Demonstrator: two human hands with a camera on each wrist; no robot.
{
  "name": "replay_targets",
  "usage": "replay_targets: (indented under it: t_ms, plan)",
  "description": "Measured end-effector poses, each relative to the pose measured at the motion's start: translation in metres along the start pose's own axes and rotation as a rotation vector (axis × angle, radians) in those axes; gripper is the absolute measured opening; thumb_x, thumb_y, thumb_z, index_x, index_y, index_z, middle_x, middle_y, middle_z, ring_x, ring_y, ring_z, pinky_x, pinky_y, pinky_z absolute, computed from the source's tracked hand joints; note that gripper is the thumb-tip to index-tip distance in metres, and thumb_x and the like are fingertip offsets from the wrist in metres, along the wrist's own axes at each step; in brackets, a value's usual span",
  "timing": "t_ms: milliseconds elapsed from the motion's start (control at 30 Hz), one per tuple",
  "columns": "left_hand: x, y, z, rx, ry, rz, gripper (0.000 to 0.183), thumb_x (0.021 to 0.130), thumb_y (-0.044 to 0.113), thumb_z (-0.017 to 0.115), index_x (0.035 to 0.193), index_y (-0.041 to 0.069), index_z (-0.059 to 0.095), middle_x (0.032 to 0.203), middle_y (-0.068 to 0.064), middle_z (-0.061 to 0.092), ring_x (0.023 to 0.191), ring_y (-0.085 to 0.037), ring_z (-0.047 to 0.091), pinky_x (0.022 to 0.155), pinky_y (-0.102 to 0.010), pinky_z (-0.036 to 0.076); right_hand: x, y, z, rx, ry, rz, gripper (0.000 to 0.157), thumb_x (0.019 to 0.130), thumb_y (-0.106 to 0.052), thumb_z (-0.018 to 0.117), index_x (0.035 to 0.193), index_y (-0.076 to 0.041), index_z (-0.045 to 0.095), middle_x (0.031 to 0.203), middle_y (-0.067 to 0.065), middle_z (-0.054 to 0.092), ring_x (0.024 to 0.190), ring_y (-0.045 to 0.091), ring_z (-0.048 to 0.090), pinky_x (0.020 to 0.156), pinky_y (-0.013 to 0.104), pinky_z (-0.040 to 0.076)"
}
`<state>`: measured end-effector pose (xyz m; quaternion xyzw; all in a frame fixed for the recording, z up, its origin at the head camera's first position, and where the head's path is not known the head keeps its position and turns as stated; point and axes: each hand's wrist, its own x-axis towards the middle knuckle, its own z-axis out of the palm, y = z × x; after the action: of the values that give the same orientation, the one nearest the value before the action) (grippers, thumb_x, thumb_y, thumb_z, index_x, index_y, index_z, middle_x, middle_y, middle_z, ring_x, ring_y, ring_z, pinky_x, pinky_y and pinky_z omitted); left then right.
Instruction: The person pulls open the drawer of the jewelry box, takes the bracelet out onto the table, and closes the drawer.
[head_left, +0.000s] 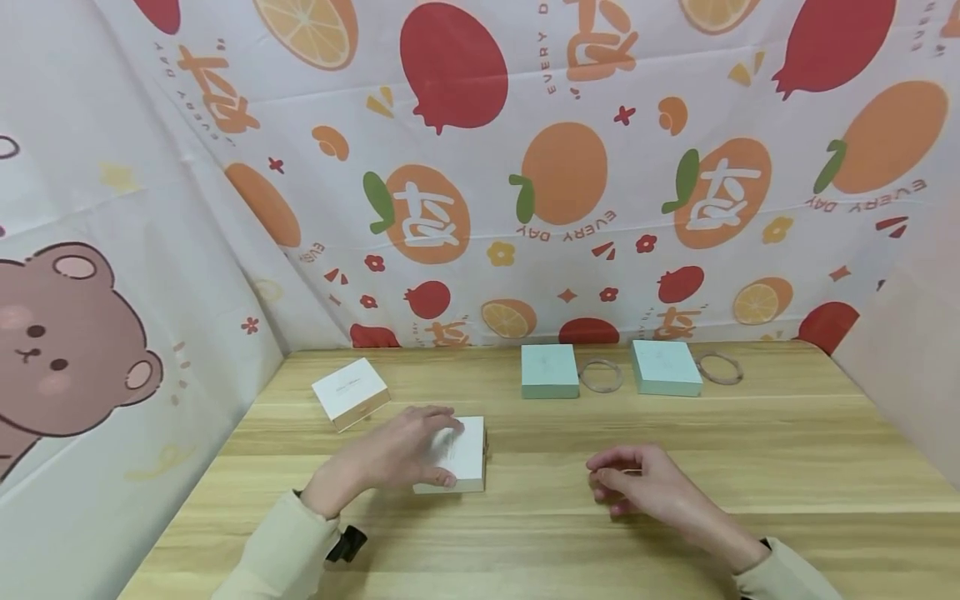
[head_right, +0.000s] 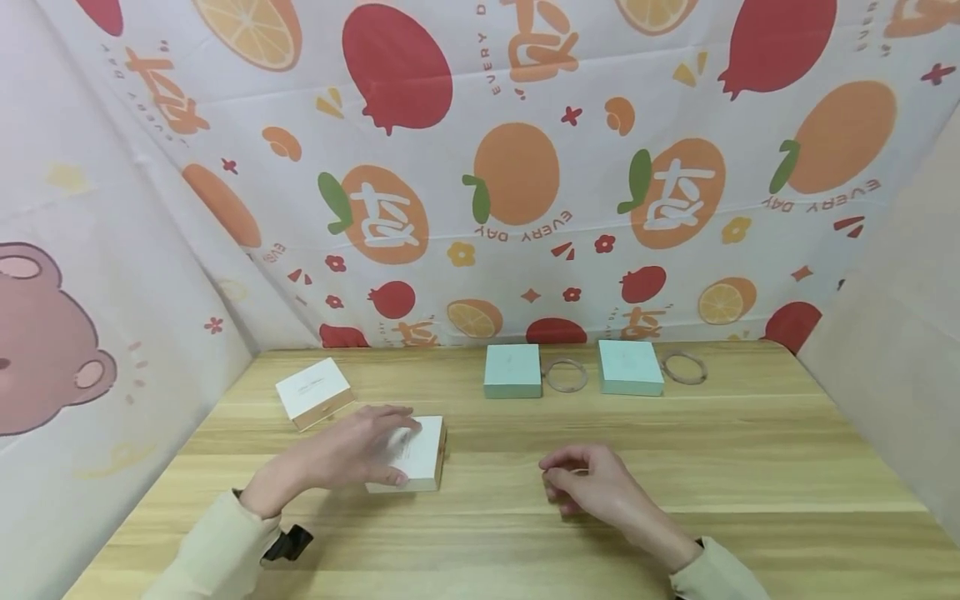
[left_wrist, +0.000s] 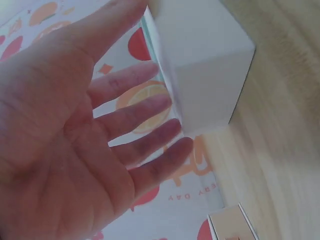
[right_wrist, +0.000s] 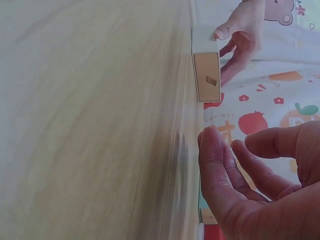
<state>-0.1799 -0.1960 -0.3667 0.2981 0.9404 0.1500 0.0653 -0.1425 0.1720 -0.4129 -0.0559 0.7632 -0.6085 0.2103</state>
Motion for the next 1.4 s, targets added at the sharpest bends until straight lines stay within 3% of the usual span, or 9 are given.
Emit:
replay_targets:
  t_ms: [700, 1400]
  plan:
    - [-0.003, -0.005, 0.000, -0.053, -0.013, 0.013, 0.054, 0.079, 0.040, 0.088, 0.124, 0.015, 0.072, 0.143, -0.015, 0.061, 0.132, -0.043, 0.055, 0.108, -0.061, 0.045, 0.001, -0.002, 0.003, 0.012, -0.005, 0.014, 0.029, 0.101, -0.012, 0.062, 0.122, 0.007, 0.065, 0.103, 0.012, 0.073, 0.088, 0.019, 0.070, 0.072, 0.033, 0.062]
    - [-0.023, 0.002, 0.009, -0.021, 0.049, 0.067, 0.053, 0.079, 0.041, 0.087, 0.124, 0.016, 0.073, 0.139, -0.013, 0.064, 0.128, -0.039, 0.060, 0.105, -0.059, 0.049, 0.004, -0.004, 0.018, 0.029, -0.032, -0.012, 0.028, 0.100, -0.012, 0.064, 0.120, 0.008, 0.066, 0.099, 0.012, 0.074, 0.085, 0.017, 0.070, 0.071, 0.031, 0.062]
